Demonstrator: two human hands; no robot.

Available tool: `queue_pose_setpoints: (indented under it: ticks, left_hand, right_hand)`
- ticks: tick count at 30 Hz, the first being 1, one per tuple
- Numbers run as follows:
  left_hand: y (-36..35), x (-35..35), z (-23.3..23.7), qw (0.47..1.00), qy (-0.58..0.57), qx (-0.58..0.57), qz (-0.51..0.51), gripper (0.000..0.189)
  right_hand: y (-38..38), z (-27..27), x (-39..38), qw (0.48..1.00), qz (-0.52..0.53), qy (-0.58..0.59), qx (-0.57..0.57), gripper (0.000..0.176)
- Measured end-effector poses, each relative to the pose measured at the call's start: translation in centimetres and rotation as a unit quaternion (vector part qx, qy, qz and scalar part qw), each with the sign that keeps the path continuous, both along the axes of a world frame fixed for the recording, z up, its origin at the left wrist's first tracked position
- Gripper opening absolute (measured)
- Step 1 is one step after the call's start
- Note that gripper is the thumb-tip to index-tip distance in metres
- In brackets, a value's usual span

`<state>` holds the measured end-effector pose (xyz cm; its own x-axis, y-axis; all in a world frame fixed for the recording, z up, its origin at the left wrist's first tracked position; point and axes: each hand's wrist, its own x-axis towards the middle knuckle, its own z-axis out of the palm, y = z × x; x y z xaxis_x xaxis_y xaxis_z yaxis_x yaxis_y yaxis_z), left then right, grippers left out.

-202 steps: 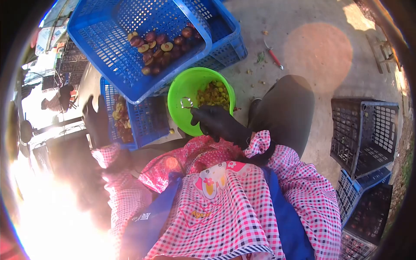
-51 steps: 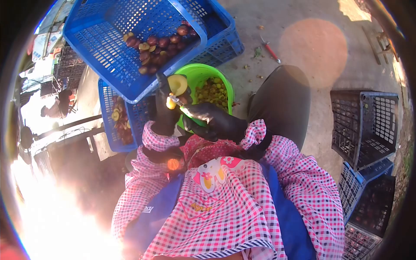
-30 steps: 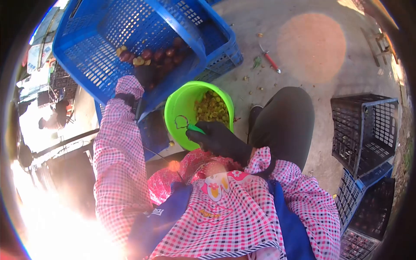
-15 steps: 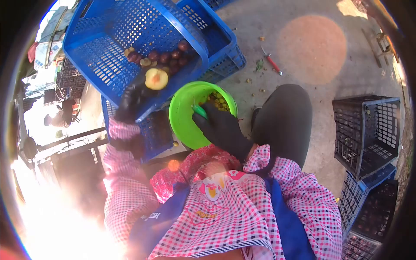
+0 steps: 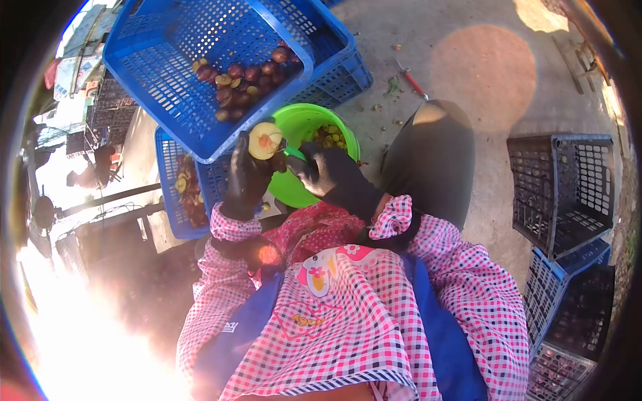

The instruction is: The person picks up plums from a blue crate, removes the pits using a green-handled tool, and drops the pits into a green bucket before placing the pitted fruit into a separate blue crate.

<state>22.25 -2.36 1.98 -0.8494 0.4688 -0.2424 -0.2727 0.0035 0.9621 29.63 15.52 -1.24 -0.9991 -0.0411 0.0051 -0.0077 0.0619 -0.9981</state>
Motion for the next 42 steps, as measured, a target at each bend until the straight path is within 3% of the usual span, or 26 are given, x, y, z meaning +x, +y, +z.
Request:
queue_pose_setpoints:
  ticks: [2,4,5,7,8,11,12,13,14,15,16,17,19,20,23,25,30,32,33,34,35,36,38,40,41,42]
  left_hand:
    - [0.2,0.1,-0.1,0.992,0.08,-0.089,0.027,0.054]
    - [0.3,0.0,0.3,0.994,-0.098,0.004,0.053,0.058]
    - [0.3,0.1,0.1,0.994,-0.1,0.004,0.053,0.058]
    - [0.4,0.2,-0.3,0.948,0.131,-0.29,-0.017,0.044]
    - [0.4,0.1,-0.3,0.948,0.13,-0.29,-0.018,0.044]
    - [0.1,-0.7,-0.6,0.972,0.108,-0.209,-0.022,0.031]
    - [-0.4,-1.3,-0.7,0.995,-0.091,-0.026,-0.002,0.03]
    - [-0.7,-1.7,-0.8,0.946,-0.283,0.158,0.02,0.03]
    - [-0.4,-1.2,-1.3,0.945,-0.284,0.158,0.021,0.03]
    - [1.1,-0.2,-1.1,0.996,-0.074,-0.022,0.045,0.039]
    - [1.9,0.4,-0.9,0.967,0.142,-0.201,0.064,0.061]
    - [1.9,0.1,-0.6,0.967,0.14,-0.201,0.065,0.061]
    - [1.5,-0.7,-0.4,0.983,-0.117,-0.089,0.109,0.064]
    - [1.5,-0.6,-0.7,0.983,-0.118,-0.089,0.109,0.064]
    - [1.6,-0.3,-1.5,0.988,-0.094,0.013,0.124,0.051]
    - [1.8,-0.4,-1.4,0.99,-0.004,-0.099,0.104,0.064]
    - [1.9,-1.1,-1.2,0.977,0.144,-0.158,0.007,0.067]
    - [1.8,-1.1,-1.2,0.963,0.194,-0.179,-0.05,0.068]
    - [2.0,-1.1,-0.9,0.984,0.123,-0.128,-0.029,0.069]
    - [2.3,-1.0,-0.6,0.996,0.05,-0.076,-0.008,0.07]
    - [2.7,-0.9,-0.4,0.996,0.051,-0.075,-0.009,0.07]
    - [3.6,-0.5,0.3,0.994,0.084,-0.059,0.047,0.071]
    - [4.7,-0.4,0.5,0.986,0.124,-0.041,0.103,0.072]
    - [4.8,-0.1,-1.0,0.979,-0.014,0.167,0.116,0.072]
    - [3.1,-1.5,-3.5,0.94,-0.186,0.284,0.043,0.068]
    - [3.6,-1.7,-2.8,0.923,-0.235,0.203,0.228,0.068]
  right_hand:
    - [-0.1,-0.4,0.2,0.996,-0.026,0.053,0.074,0.031]
    - [-0.4,-1.0,0.3,0.995,-0.039,0.069,0.057,0.031]
    - [-0.5,-1.3,0.3,0.994,-0.052,0.088,0.039,0.031]
    - [-0.6,-2.0,0.3,0.989,-0.053,0.119,0.075,0.031]
    - [-0.6,-2.3,0.3,0.981,-0.055,0.151,0.112,0.031]
    - [-0.5,-0.8,0.1,0.997,-0.034,0.053,0.04,0.032]
    - [-0.4,-0.7,0.0,0.997,-0.034,0.051,0.04,0.032]
    - [-0.4,-0.7,0.0,0.998,-0.006,0.019,0.06,0.03]
    - [-0.4,-0.7,-0.1,0.996,0.022,-0.013,0.081,0.028]
    - [-0.4,-0.8,-0.1,0.996,0.023,-0.014,0.081,0.028]
    - [-0.5,-1.0,-0.1,0.997,0.019,0.0,0.077,0.029]
    - [-0.6,-1.0,-0.2,0.997,0.014,0.013,0.074,0.029]
    - [-0.6,-0.9,-0.3,0.997,0.016,0.01,0.073,0.029]
    - [-0.6,-0.8,-0.3,0.997,0.017,0.008,0.071,0.03]
    - [-0.5,-1.1,-0.3,0.992,0.046,0.096,0.061,0.032]
    - [-0.5,-1.6,-0.5,0.993,0.075,0.084,0.033,0.034]
    - [0.0,-1.6,-0.7,0.99,0.124,0.067,-0.018,0.042]
    - [0.8,-0.5,-0.7,0.964,0.201,-0.144,-0.101,0.043]
    - [1.3,0.2,-0.7,0.964,0.2,-0.144,-0.101,0.043]
    - [1.7,0.9,-0.6,0.923,0.232,-0.214,-0.22,0.045]
    - [1.9,1.3,-0.5,0.863,0.259,-0.28,-0.333,0.048]
    - [1.4,1.1,0.1,0.863,0.261,-0.279,-0.332,0.048]
    - [0.3,0.2,0.4,0.688,0.282,-0.33,-0.582,0.048]
    - [0.7,1.4,0.3,0.732,0.284,-0.31,-0.536,0.047]
    - [0.9,1.8,0.2,0.774,0.286,-0.292,-0.484,0.046]
    - [1.0,1.7,0.4,0.776,0.288,-0.289,-0.482,0.046]
